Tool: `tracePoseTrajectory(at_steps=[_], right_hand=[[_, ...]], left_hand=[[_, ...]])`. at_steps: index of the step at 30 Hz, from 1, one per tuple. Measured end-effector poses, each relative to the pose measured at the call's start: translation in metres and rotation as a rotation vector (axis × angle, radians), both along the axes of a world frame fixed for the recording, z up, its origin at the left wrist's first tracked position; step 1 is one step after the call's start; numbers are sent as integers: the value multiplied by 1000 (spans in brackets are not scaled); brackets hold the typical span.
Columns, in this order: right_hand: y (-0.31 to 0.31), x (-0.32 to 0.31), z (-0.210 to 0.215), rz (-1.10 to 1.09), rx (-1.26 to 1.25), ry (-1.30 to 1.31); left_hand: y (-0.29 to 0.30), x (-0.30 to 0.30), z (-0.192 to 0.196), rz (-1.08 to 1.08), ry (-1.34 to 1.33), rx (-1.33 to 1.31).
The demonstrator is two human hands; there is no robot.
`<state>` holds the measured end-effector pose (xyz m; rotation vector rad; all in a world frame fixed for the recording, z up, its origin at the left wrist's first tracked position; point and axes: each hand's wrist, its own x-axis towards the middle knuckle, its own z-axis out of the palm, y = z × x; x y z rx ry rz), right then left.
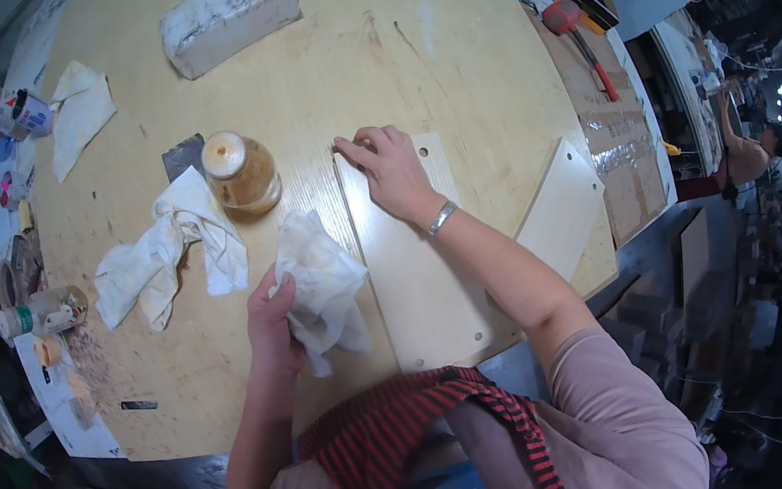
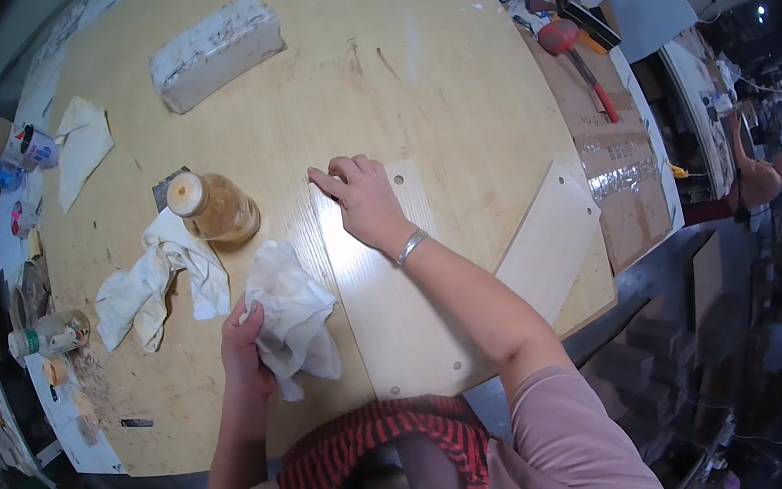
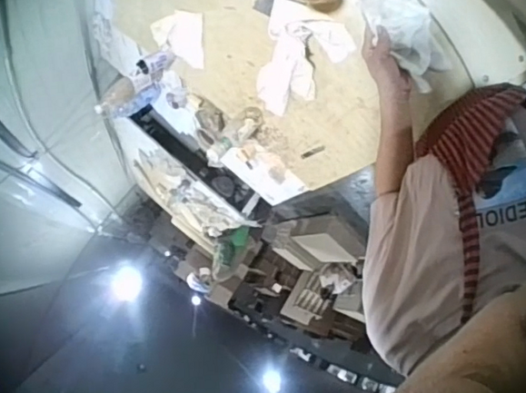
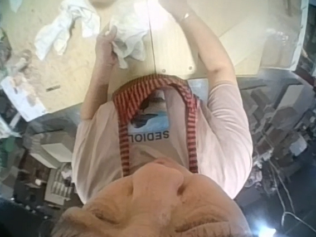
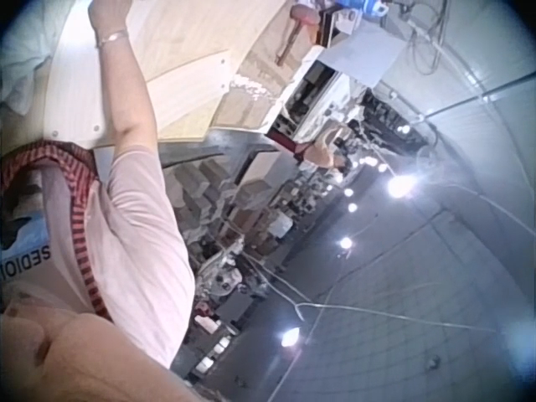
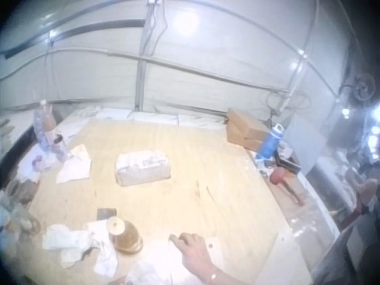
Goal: Applying a liquid finish to rectangular wooden boards using a cloth and then applying masking tape to the edges.
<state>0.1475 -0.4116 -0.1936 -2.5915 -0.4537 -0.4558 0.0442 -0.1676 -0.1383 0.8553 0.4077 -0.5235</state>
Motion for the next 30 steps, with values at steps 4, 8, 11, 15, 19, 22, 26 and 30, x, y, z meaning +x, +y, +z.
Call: tracePoseTrajectory(at_steps=[4,8,11,15,19,22,26,30], right_hand=[[2,-1,3,49,-105,-6],[1,-2,2,3,-30,-14],[-1,-2,5,38,-55,-45],[2,-2,6,-4,39,-110],[0,-13,14,-112,282,-87],[7,-33,56,-163,1658,751],[15,-62,75,75,1785,893],[36,-94,88,198,1263,776]], left_hand=[[2,-2,-4,-15,0,4],[3,-5,-5,-13,5,-23],[4,-5,-3,-28,4,-20],[3,-3,1,-30,-9,-9],[5,-3,5,-37,-16,-5],[7,-3,6,-43,-19,2],[0,-1,23,-31,-66,10],[-19,-2,36,-18,-177,21]])
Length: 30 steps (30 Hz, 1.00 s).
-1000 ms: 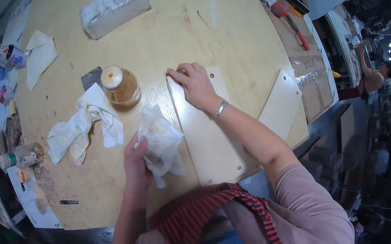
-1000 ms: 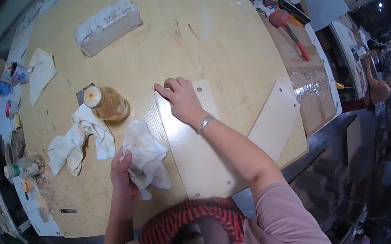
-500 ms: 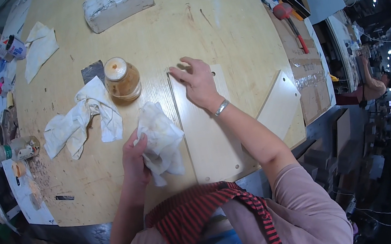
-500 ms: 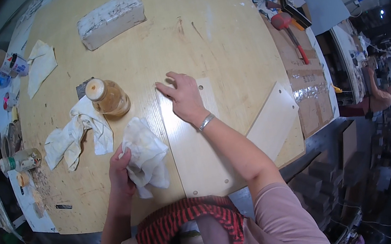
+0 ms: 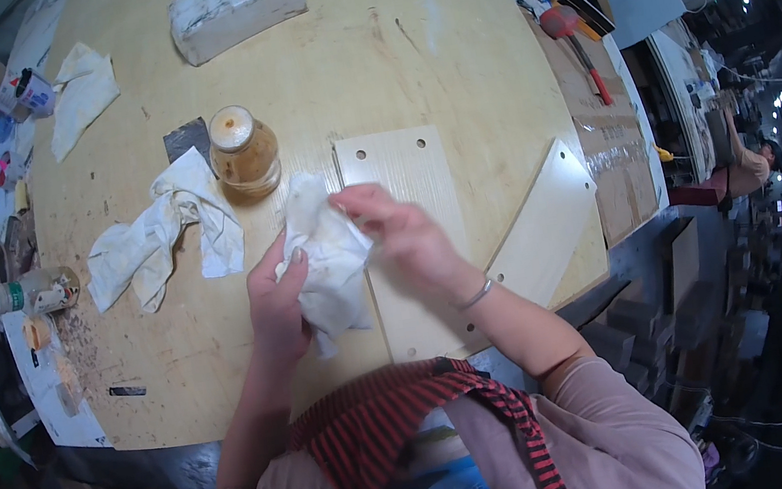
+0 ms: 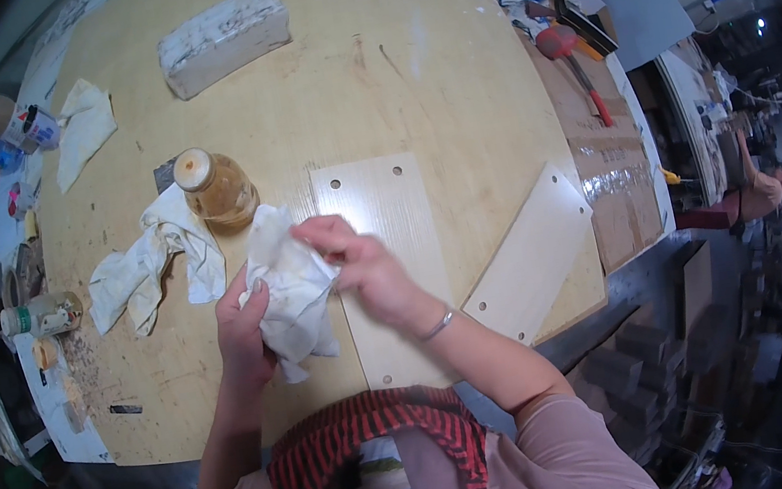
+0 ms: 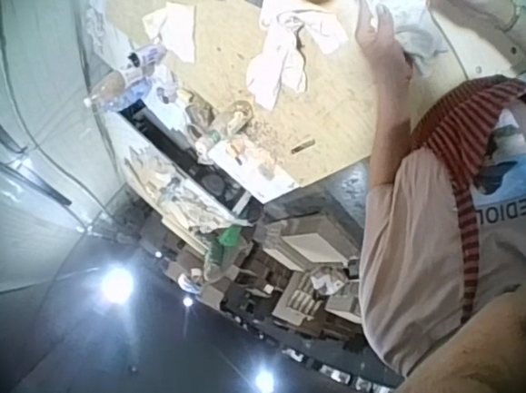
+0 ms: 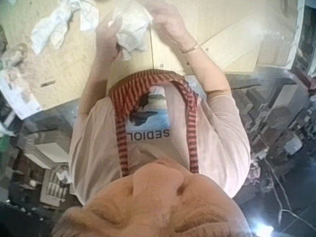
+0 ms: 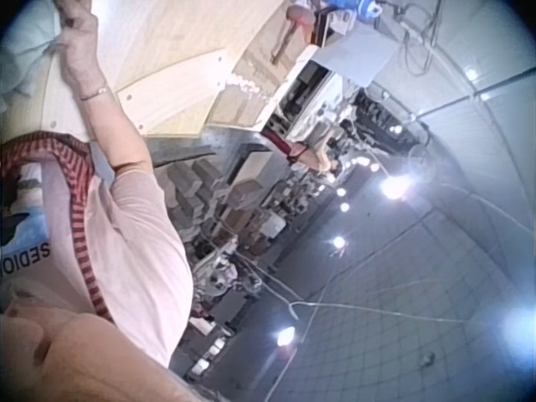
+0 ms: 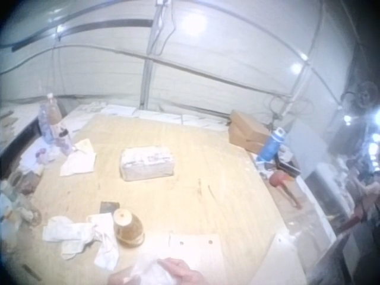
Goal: Applying a liquid finish to rectangular wooden boards using a cloth and then applying masking tape to the edges.
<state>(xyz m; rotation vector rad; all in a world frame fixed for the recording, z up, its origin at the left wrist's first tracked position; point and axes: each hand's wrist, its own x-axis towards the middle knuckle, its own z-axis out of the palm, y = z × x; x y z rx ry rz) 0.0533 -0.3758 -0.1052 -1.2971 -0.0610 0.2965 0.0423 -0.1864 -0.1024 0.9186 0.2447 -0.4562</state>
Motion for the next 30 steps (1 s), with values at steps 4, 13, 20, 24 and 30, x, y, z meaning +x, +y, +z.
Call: tracePoseTrajectory(at_steps=[4,13,20,24,30], right_hand=[[35,-36,-10,-88,-813,-615],[-117,-109,2,-3,-1199,-321],[-222,-171,2,441,-1756,-329],[-227,-159,4,587,-1775,-385],[-246,-200,-18,741,-1740,-382]], left_hand=[[-8,-6,-8,56,29,156],[33,-22,-12,88,67,-116],[12,-43,-2,-44,35,-166],[-10,-60,-3,-149,61,-161],[-22,-77,6,-167,9,-130]])
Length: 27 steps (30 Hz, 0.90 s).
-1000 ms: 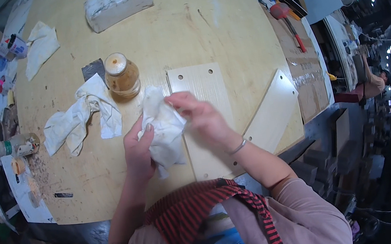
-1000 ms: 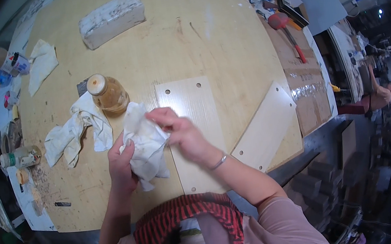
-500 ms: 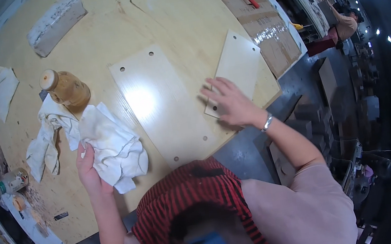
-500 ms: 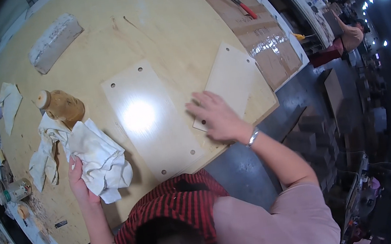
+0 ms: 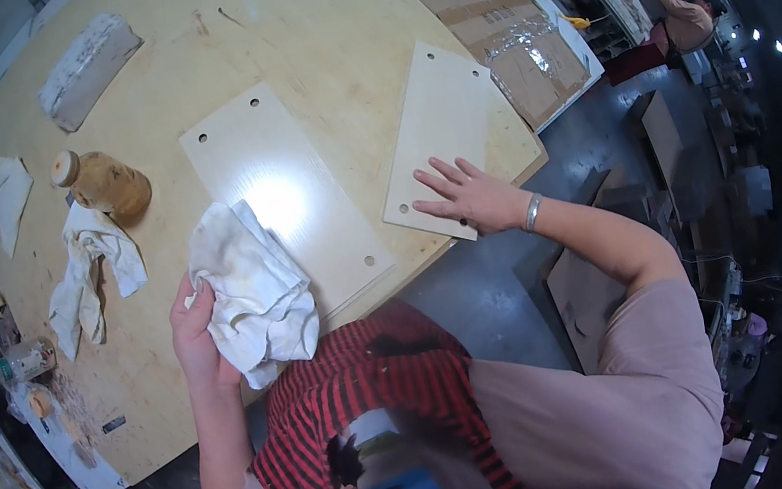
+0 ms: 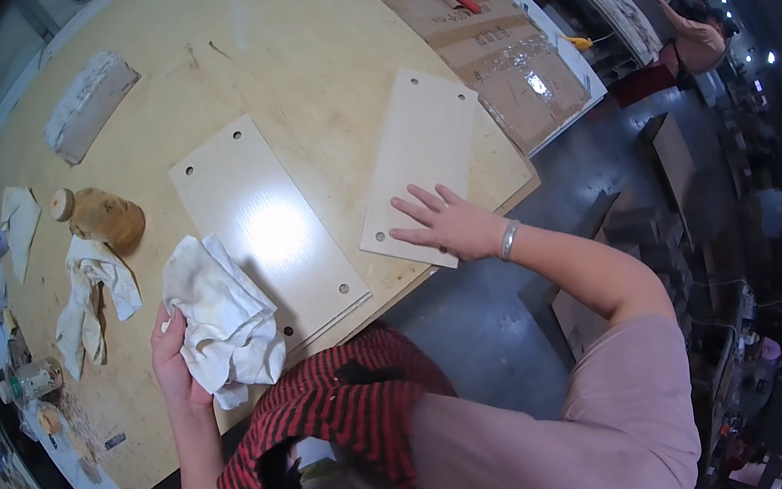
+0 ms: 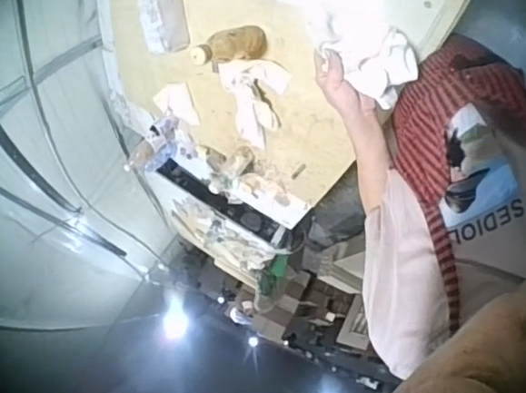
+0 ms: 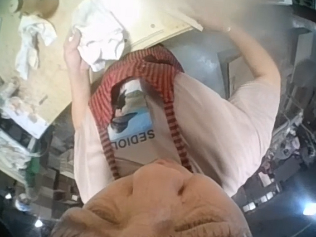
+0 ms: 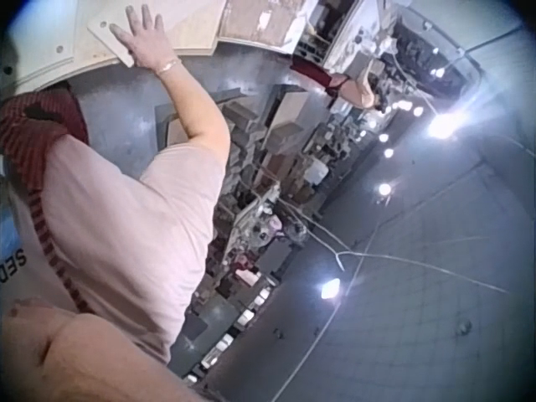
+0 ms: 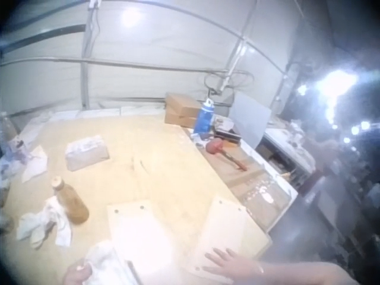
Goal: Applying a liquid finish to rectangular wooden boards using a cloth and then applying masking tape to the edges.
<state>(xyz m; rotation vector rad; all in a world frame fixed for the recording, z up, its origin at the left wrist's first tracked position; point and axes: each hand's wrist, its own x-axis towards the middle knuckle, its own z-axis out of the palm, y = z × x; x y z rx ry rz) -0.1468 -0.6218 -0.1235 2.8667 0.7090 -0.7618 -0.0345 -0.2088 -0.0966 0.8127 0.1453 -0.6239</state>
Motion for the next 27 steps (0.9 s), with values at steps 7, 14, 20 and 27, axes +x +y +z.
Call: tracePoseTrajectory(at_steps=[7,14,20,27], right_hand=[[-22,-42,-12,67,136,-106],[11,0,44,70,537,-698],[31,48,65,79,587,-781],[39,65,125,-136,1032,-958]], left_hand=[[-25,-24,6,49,70,-7],[-71,-26,36,-28,-106,122],[-111,-25,62,-57,-308,166],[-148,-20,91,155,-1177,531]])
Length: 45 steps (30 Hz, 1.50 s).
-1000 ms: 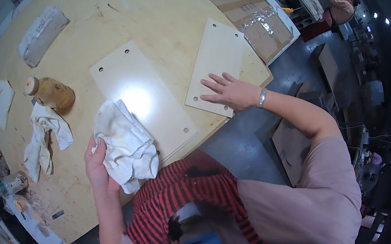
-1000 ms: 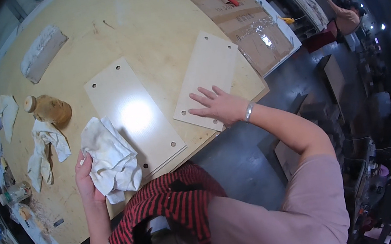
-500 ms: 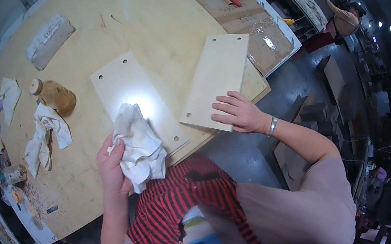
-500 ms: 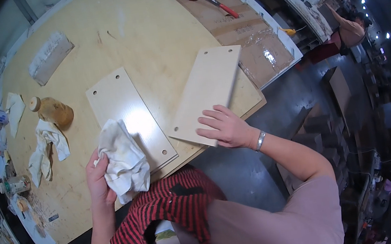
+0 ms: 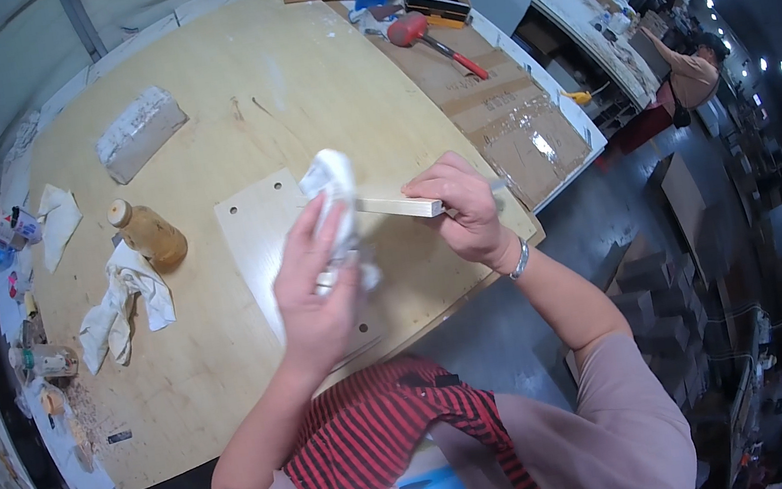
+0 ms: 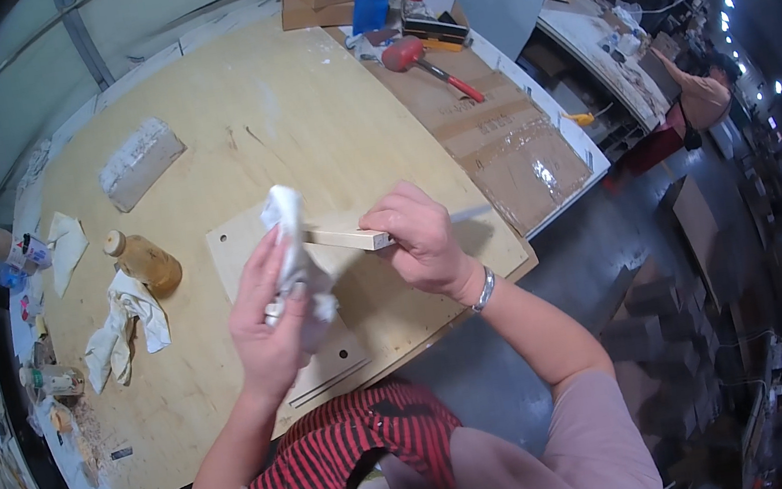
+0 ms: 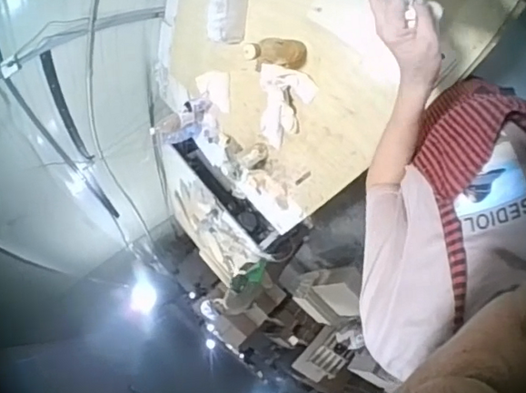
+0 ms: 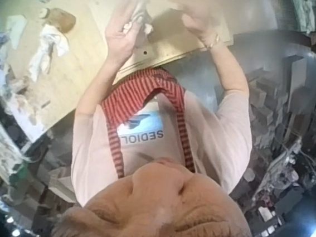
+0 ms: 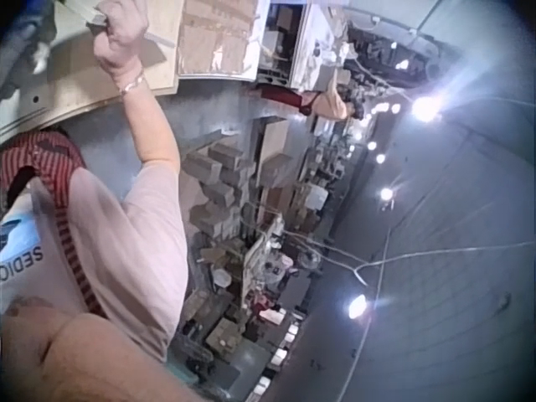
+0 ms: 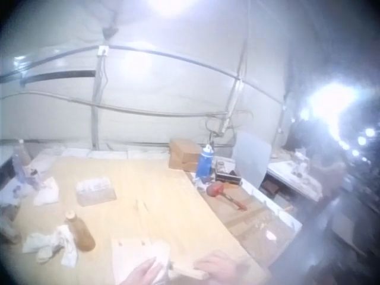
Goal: Applying a liquid finish to rectangular wooden boards using a cloth and then applying masking tape to the edges.
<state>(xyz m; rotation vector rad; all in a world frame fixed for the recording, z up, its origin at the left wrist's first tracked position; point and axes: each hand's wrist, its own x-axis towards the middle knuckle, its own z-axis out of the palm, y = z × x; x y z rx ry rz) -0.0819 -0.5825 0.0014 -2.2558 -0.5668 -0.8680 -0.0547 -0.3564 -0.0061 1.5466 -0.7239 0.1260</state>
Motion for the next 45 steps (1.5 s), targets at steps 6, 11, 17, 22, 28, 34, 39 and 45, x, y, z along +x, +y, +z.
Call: tracePoseTrajectory(at_steps=[6,11,17,22,28,34,39,45], right_hand=[[20,-2,10,-59,251,-152],[9,-2,2,-98,201,-108],[19,-4,6,-133,311,-136],[19,3,6,-111,282,-139],[11,-4,-5,-90,425,-178],[8,-1,-3,-121,348,-183],[20,-3,-2,-139,549,-188],[-1,-10,5,-77,288,-198]], left_hand=[[-29,16,16,40,-658,163],[-31,25,24,118,-626,231],[-34,36,28,66,-772,183],[-25,47,17,302,-661,306],[-26,54,21,165,-756,238],[-4,78,23,452,-730,254],[-41,21,47,102,-851,292],[36,108,-17,187,488,74]])
